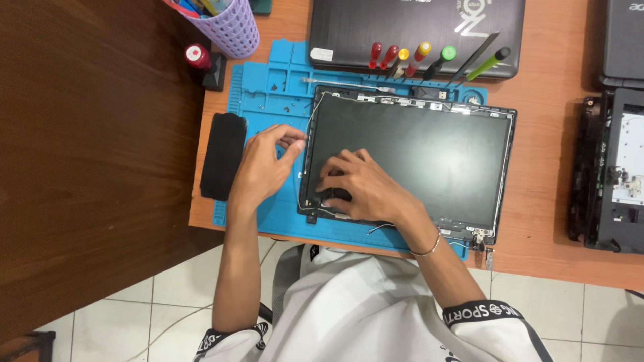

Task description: The person assembles a laptop by securing the screen assembly to the base and using a screwdriver to tighten screws into the hinges.

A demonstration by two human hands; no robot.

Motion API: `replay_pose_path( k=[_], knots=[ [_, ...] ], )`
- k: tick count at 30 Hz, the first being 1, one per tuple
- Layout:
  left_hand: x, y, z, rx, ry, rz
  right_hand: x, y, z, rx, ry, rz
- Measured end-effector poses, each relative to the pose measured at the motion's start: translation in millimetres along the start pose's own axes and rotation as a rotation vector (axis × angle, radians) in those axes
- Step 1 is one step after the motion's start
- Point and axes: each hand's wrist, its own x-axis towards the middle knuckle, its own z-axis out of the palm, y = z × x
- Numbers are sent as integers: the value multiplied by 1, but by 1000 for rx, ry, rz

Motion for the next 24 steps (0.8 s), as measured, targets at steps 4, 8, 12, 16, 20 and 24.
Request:
replay_pose_path(
  k=[4,8,12,16,20,24],
  knots=[
    [-5,4,5,-15,-36,-62,-5,5,2,2,-24,43],
    [-3,8,16,-34,-34,24,-18,5,-5,-18,39,101],
    [3,15,29,-51,-65,40,-35,4,-15,-75,112,197],
    [7,27,46,-30,-85,85,-53,6,-24,-118,167,276],
    [10,37,64,75,-85,186,-68,6,-24,-135,205,304],
    [11,38,81,118,-78,238,-76,7,-19,-106,239,293]
  ],
)
